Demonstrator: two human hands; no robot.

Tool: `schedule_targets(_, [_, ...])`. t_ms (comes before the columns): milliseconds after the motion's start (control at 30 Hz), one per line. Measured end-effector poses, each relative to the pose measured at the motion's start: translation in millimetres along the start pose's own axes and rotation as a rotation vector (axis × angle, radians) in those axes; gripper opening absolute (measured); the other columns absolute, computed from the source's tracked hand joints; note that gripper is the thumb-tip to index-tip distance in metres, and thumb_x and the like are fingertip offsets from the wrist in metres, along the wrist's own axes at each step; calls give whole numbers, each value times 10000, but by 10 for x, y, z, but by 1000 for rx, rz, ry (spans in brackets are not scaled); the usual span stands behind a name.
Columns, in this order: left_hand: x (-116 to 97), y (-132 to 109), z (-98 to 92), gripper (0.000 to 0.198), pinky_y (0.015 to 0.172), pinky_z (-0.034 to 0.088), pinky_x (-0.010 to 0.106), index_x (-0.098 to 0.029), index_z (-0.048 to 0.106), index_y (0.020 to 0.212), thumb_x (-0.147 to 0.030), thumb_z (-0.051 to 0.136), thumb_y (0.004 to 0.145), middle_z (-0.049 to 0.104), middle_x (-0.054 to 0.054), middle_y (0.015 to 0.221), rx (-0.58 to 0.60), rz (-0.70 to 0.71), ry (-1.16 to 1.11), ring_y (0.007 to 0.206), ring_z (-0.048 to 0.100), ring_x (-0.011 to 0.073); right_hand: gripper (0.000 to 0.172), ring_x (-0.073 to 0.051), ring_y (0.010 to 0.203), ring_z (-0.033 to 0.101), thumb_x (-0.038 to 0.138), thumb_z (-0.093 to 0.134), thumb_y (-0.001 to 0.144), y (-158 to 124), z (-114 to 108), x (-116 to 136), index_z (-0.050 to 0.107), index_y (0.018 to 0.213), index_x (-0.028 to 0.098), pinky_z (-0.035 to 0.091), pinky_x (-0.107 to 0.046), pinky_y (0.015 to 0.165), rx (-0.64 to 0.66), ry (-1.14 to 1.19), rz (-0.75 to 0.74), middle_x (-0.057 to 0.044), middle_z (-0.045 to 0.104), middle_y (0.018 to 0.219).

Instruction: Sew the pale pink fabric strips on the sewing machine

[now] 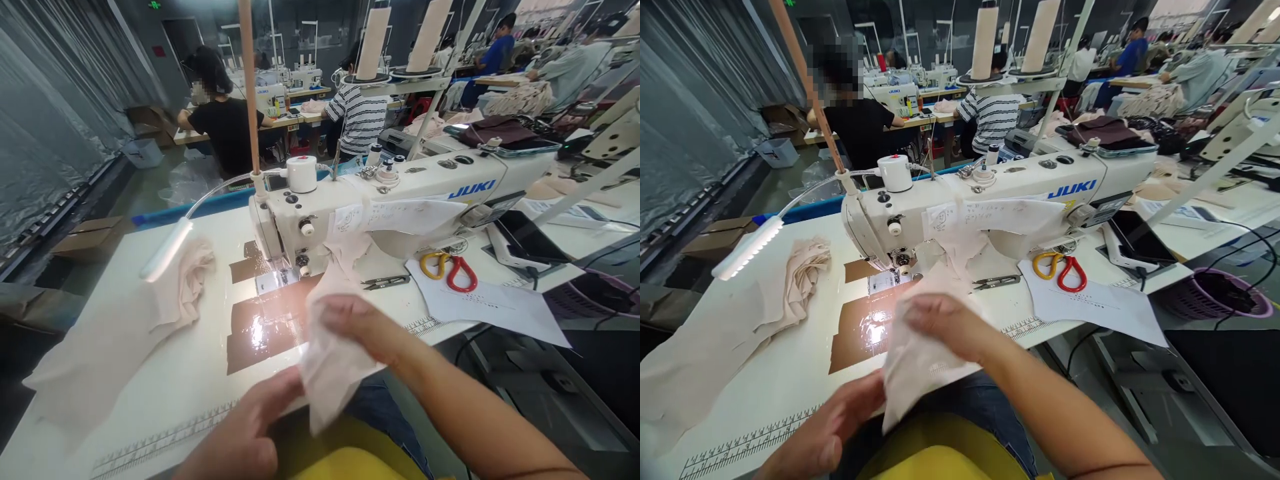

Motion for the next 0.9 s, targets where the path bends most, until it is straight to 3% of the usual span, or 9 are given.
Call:
schedule_targets(67, [-67,158,185,1080,934,483,514,-170,537,1302,-856,631,474,599,163,1207,54,61,-152,1175,523,420,407,-79,626,499,503,715,722,-68,485,-163,661,914,148,387,-202,584,264,96,67,6,575,759])
schedule_targets(167, [-97,247,-6,1133,863,520,467,-168,493,1327,-859,642,442,614,163,1156,-163,85,-267,1064,595,380,415,-78,663,492,476,731,720,-114,676,-247,670,948,135,361,-192,592,378,108,82,0,570,810])
schedule_targets(267, [-84,177,-420,890,805,540,412,-203,384,1406,-627,685,684,610,151,1175,-458,2,-287,964,638,296,464,-103,676,516,492,755,676,-60,492,-346,656,959,138,362,-204,600,303,66,135,-4,587,811])
schedule_targets(367, [-170,55,-847,835,826,527,348,-162,319,1439,-394,713,740,653,112,1073,-726,-1,-262,941,636,232,458,-111,667,511,514,729,691,18,223,-460,643,946,143,343,-205,595,193,-126,158,7,584,770])
schedule_targets(433, [-243,14,-1055,769,824,517,306,-154,354,1426,-310,690,753,661,87,1043,-816,38,-212,945,625,204,424,-114,660,501,526,691,724,55,69,-515,635,910,150,333,-208,582,128,-290,151,12,575,753])
schedule_targets(533, [-257,-13,-1325,640,588,488,217,-161,448,1370,-295,636,774,661,52,897,-907,27,-110,674,590,122,389,-96,576,438,546,629,763,76,-60,-562,602,824,164,301,-212,527,67,-420,148,33,522,666])
schedule_targets(633, [-279,61,-1610,575,408,332,179,-170,463,1346,-326,581,805,579,-8,695,-964,-29,60,435,395,57,391,-77,508,387,556,584,781,93,-79,-591,581,814,167,293,-214,493,47,-442,187,25,556,647])
schedule_targets(733, [-405,247,-1891,482,437,350,204,-130,504,1271,-342,522,839,524,-18,636,-981,-102,377,443,426,85,392,-62,466,378,541,580,774,129,-80,-588,591,861,159,284,-212,450,27,-444,221,-24,648,737])
schedule_targets(900, [-538,390,-2106,455,675,441,271,-83,610,1028,-224,764,624,554,24,675,-955,-139,545,757,592,224,400,-81,493,451,469,554,819,70,-278,-566,594,1072,162,356,-214,470,-22,-617,234,-7,636,700])
Point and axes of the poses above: each hand's wrist, its own y-axis towards the middle knuckle, its own z-axis out of the palm, x = y × z, the point moved 10 cm from there along y, towards the middle knuckle
